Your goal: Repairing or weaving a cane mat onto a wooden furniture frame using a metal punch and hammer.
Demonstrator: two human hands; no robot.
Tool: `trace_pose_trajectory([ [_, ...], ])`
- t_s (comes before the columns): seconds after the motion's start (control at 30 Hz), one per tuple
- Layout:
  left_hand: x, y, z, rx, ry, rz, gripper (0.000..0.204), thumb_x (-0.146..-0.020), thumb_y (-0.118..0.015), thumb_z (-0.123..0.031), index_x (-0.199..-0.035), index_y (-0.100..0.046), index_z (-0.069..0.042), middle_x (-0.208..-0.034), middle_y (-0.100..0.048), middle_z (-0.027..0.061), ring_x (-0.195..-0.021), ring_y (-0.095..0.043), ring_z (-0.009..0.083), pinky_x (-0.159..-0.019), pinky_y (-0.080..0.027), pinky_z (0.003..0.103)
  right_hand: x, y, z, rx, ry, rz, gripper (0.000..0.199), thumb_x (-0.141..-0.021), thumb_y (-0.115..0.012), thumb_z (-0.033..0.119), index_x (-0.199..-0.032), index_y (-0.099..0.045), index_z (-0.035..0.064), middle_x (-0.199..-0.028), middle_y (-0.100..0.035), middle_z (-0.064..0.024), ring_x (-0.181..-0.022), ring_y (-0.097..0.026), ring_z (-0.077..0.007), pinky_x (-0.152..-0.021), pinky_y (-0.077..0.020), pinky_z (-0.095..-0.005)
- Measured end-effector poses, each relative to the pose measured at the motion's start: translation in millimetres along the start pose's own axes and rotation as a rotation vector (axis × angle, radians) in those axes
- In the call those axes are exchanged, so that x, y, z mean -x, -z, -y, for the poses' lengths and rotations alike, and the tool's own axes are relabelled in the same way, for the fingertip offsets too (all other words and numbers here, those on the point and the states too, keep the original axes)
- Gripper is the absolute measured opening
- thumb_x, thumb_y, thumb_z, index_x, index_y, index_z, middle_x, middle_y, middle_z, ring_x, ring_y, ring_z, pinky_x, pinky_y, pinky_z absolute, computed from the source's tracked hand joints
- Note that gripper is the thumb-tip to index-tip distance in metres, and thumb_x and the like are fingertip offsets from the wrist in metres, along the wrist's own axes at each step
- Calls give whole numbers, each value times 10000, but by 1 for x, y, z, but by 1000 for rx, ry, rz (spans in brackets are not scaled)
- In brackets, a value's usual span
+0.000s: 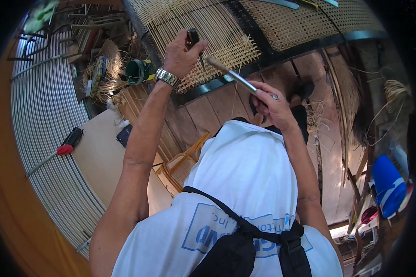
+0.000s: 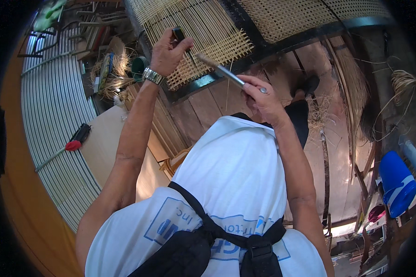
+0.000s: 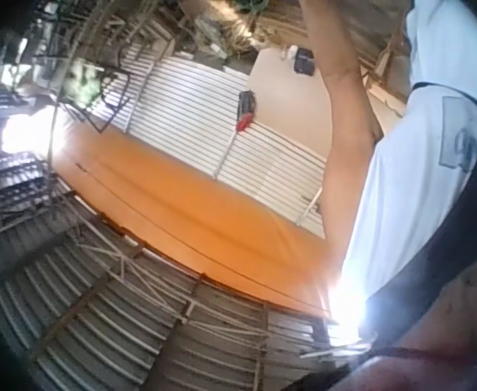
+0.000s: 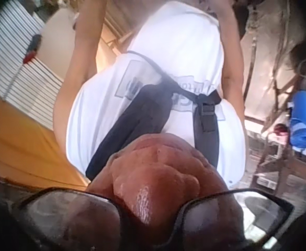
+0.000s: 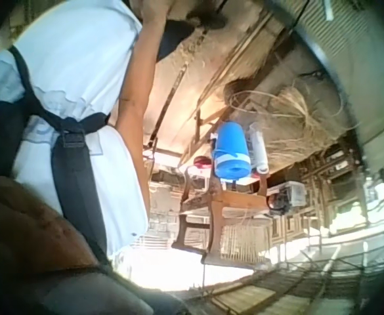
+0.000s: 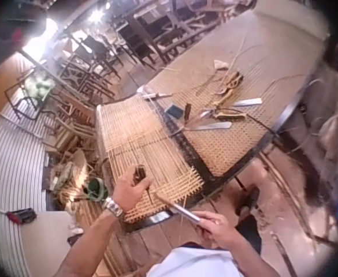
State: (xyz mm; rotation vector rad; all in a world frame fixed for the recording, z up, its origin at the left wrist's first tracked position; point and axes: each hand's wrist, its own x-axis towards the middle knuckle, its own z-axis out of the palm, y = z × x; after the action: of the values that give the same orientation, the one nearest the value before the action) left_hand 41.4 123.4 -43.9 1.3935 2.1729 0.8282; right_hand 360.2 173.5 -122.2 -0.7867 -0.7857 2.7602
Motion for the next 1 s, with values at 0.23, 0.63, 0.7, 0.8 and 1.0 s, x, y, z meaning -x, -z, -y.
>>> trace_pose_trajectory([
  [0.23,-6,2,0,-212,64,75,348,-979,-752,-302,-1130,-594,-30,-934,-774,77,-882,-753,141,-694,-569,288,-5,9,4,-135,87,-168,388,-1037,-604,164,-1397,-590,20,-791,-592,-3,-573,-415,-14,-490,-333,-162],
  [0.63,-13,4,20,-52,15,-21,415,-924,-786,-374,-1067,-618,-23,-807,-723,106,-704,-699,192,-617,-543,365,-21,0,3,-101,77,-150,360,-1041,-596,155,-1384,-596,45,-825,-611,0,-578,-441,-8,-481,-328,-154],
  [0.7,-17,6,21,-76,9,7,420,-926,-783,-377,-1076,-619,-21,-825,-724,110,-706,-699,202,-621,-545,367,-22,-5,2,-89,87,-170,361,-1040,-598,156,-1381,-598,38,-824,-612,-2,-578,-440,-7,-480,-330,-154],
  [0.8,-23,10,14,148,-20,-105,419,-923,-782,-384,-1045,-624,-16,-806,-728,113,-708,-702,206,-624,-545,358,-21,-1,3,-62,42,-72,363,-1042,-586,157,-1380,-607,26,-828,-614,0,-578,-438,-8,-486,-328,-152],
  [1.0,-25,7,20,-34,-41,-45,405,-935,-772,-371,-1040,-609,-16,-787,-708,106,-686,-678,195,-611,-533,365,-26,1,12,-92,95,-132,358,-1044,-576,150,-1378,-610,27,-839,-612,6,-582,-426,-8,-491,-327,-160],
])
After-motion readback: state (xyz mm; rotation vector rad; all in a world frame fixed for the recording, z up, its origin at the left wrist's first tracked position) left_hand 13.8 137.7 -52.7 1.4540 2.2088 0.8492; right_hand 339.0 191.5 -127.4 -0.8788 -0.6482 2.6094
